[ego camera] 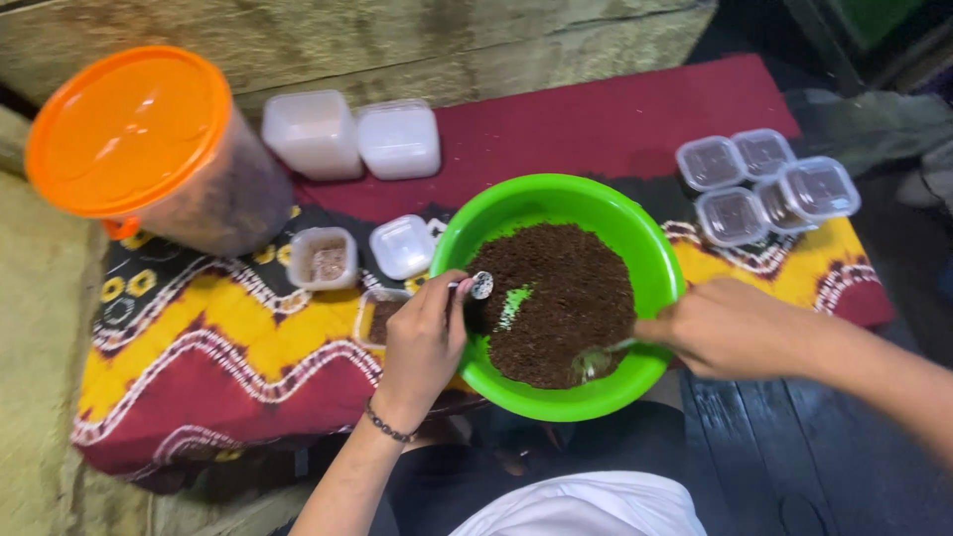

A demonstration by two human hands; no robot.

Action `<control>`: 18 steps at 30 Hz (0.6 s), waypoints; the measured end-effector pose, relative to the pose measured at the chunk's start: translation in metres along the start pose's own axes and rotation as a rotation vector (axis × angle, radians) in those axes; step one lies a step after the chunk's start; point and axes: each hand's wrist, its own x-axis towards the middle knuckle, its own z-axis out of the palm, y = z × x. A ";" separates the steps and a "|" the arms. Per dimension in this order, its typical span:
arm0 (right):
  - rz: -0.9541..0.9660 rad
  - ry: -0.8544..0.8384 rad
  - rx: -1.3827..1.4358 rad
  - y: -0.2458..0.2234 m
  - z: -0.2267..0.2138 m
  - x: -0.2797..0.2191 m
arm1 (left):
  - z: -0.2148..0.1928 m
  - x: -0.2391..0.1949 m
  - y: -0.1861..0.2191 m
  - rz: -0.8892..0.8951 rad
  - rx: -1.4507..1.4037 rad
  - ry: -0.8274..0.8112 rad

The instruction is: The person scoops dark soil from a large green bowl using a metal spoon and transfers it into small, clear plastic containers. They repeat this process to fill multiple containers, occasionally using a second spoon to assist.

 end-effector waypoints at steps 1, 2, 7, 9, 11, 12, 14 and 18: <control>0.013 -0.003 0.005 0.008 0.003 0.004 | 0.001 -0.001 0.000 0.005 -0.012 -0.007; -0.015 -0.002 -0.069 0.016 0.006 0.008 | 0.003 -0.002 0.000 0.001 0.003 -0.008; -0.060 0.026 -0.300 0.036 0.012 0.024 | 0.004 -0.003 -0.001 -0.009 0.004 -0.019; -0.035 0.076 -0.332 0.027 0.003 0.026 | 0.003 -0.002 0.000 -0.021 -0.002 -0.044; -0.026 0.107 -0.370 0.028 0.001 0.027 | 0.003 -0.001 0.001 -0.025 -0.011 -0.051; -0.024 0.138 -0.409 0.029 0.001 0.028 | 0.002 -0.002 0.002 -0.035 -0.016 -0.055; 0.007 0.114 -0.383 0.031 -0.005 0.024 | 0.001 -0.001 0.003 -0.037 -0.031 -0.059; 0.061 0.043 -0.305 0.033 -0.026 0.004 | -0.003 -0.002 0.003 -0.035 0.006 -0.042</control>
